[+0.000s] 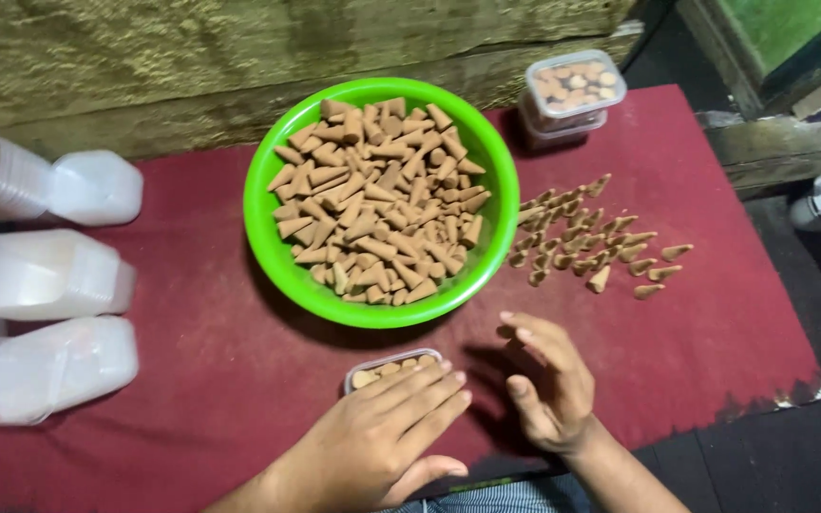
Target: Packing incense cones from a large green bowl into small plastic containers
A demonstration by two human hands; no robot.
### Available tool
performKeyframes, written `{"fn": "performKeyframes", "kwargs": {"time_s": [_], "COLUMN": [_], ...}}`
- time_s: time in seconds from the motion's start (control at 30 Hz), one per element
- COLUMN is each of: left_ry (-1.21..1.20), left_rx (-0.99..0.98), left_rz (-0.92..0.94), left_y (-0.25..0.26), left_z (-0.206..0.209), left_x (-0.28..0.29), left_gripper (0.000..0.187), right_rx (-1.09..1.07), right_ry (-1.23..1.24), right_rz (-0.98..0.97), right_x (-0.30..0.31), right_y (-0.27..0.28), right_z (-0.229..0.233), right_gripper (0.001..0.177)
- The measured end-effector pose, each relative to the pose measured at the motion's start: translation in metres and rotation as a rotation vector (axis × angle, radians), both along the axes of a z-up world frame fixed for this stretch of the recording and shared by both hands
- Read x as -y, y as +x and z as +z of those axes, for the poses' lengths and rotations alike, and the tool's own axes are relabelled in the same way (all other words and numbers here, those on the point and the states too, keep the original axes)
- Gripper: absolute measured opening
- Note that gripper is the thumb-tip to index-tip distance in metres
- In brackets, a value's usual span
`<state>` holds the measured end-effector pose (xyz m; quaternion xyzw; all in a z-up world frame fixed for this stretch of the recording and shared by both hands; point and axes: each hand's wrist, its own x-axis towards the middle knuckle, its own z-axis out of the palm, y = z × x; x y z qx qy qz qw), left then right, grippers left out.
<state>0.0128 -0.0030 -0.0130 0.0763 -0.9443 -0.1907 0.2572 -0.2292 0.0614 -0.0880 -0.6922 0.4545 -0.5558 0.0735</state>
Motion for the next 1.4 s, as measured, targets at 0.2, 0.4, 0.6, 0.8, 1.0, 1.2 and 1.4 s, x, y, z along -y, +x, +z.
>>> {"fn": "performKeyframes", "kwargs": {"time_s": [0.2, 0.4, 0.6, 0.8, 1.0, 1.2, 1.4], "left_ry": [-0.356, -0.28, -0.329, -0.294, -0.125, -0.314, -0.392], "left_rx": [-0.005, -0.061, -0.069, -0.074, -0.067, -0.141, -0.102], "left_rz": [0.05, -0.051, -0.058, -0.087, -0.126, -0.032, -0.062], "left_y": [0.021, 0.025, 0.028, 0.031, 0.035, 0.044, 0.047], "left_z": [-0.016, -0.027, -0.04, -0.051, -0.045, -0.029, -0.032], "left_x": [0.005, 0.017, 0.017, 0.019, 0.023, 0.027, 0.029], "left_gripper": [0.036, 0.028, 0.028, 0.031, 0.028, 0.013, 0.013], "right_rx": [-0.089, -0.262, -0.291, -0.308, -0.379, -0.371, -0.354], "right_ry": [-0.084, -0.182, -0.18, -0.204, -0.081, -0.093, -0.029], "right_rz": [-0.006, 0.168, 0.263, 0.309, 0.376, 0.395, 0.425], "right_x": [-0.002, 0.006, 0.011, 0.014, 0.015, 0.019, 0.019], "right_y": [-0.001, 0.01, 0.012, 0.013, 0.018, 0.021, 0.021], "right_z": [-0.006, 0.009, 0.031, 0.024, 0.032, 0.034, 0.031], "right_gripper": [0.034, 0.025, 0.012, 0.014, 0.017, 0.014, 0.015]}}
